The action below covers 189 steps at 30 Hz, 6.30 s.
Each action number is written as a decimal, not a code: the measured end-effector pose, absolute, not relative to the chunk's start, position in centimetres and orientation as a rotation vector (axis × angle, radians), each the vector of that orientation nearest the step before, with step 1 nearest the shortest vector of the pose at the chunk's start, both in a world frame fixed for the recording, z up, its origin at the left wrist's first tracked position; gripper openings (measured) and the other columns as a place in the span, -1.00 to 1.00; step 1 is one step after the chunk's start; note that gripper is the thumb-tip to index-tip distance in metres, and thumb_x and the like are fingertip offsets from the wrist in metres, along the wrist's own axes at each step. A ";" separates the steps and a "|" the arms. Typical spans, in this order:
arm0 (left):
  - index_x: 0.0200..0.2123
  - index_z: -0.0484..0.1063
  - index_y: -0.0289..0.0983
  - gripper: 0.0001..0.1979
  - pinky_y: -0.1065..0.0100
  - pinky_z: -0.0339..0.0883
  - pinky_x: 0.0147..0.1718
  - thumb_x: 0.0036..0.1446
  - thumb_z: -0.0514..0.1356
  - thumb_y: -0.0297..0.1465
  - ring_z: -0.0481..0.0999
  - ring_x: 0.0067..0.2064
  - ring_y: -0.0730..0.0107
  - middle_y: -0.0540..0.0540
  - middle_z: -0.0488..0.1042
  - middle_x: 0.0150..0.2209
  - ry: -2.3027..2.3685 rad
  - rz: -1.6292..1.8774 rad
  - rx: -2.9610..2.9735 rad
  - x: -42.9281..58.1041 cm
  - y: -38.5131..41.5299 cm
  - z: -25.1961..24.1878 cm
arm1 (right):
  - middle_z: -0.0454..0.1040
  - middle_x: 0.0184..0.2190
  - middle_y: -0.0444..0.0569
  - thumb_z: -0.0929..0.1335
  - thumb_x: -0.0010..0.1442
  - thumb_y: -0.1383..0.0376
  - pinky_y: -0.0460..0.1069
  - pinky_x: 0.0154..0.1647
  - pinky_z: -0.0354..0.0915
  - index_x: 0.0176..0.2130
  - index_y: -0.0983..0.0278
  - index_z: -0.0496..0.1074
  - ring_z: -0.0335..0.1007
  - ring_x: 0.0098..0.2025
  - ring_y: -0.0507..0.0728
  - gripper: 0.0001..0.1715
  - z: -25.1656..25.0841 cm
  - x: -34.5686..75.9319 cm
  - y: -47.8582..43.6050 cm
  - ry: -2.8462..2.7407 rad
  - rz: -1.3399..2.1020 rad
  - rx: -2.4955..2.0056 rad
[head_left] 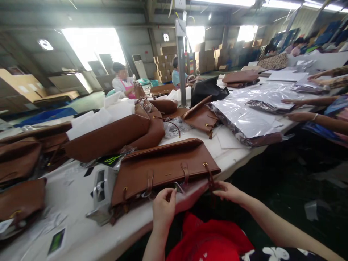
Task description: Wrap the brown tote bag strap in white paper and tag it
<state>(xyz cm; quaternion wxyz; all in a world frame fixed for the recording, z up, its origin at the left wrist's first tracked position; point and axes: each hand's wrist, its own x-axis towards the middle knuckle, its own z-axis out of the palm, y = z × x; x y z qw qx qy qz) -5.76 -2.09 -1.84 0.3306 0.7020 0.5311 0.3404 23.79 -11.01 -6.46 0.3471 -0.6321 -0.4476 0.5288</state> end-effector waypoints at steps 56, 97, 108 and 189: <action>-0.10 0.44 -0.34 -0.60 0.30 0.35 -0.15 0.08 0.18 -0.18 0.52 -0.10 0.15 -0.27 0.54 -0.11 0.990 0.371 1.714 5.8 -3.9 -1.0 | 0.25 -0.74 -0.21 0.22 0.13 -0.19 -0.15 -0.74 -0.08 -0.41 0.32 0.39 0.10 -0.75 -0.05 -0.37 -1.1 21.3 -9.2 -1.165 1.423 -1.629; -0.45 0.39 -0.36 -0.76 0.47 0.24 -0.67 -0.01 0.07 -0.29 0.39 -0.68 0.48 -0.10 0.50 -0.59 0.748 0.026 0.974 -1.7 -5.0 -2.9 | 0.10 0.30 0.00 0.44 0.06 0.18 0.24 0.26 0.09 0.22 0.02 0.25 0.05 0.29 0.32 -0.25 -3.0 22.6 -5.7 -2.224 0.533 -1.561; -0.43 0.28 -0.33 -0.70 0.36 0.35 -0.58 0.26 -0.05 -0.28 0.44 -0.67 0.39 -0.03 0.38 -0.67 0.888 -0.069 1.175 1.8 -4.4 -2.8 | 0.21 0.24 0.10 0.37 0.02 0.31 0.22 0.27 0.07 0.24 0.23 0.23 0.10 0.26 0.29 -0.22 -2.5 19.7 -5.7 -2.201 0.338 -1.617; -0.47 0.28 -0.28 -0.62 0.46 0.20 -0.61 0.08 0.07 -0.05 0.38 -0.61 0.47 -0.01 0.40 -0.59 0.903 -0.052 1.240 -6.8 -10.2 -0.4 | 0.52 -0.24 -0.03 0.37 0.09 0.28 -0.02 -0.25 0.37 -0.12 0.21 0.49 0.43 -0.28 0.11 -0.69 0.9 21.8 -9.1 -1.786 0.680 -1.632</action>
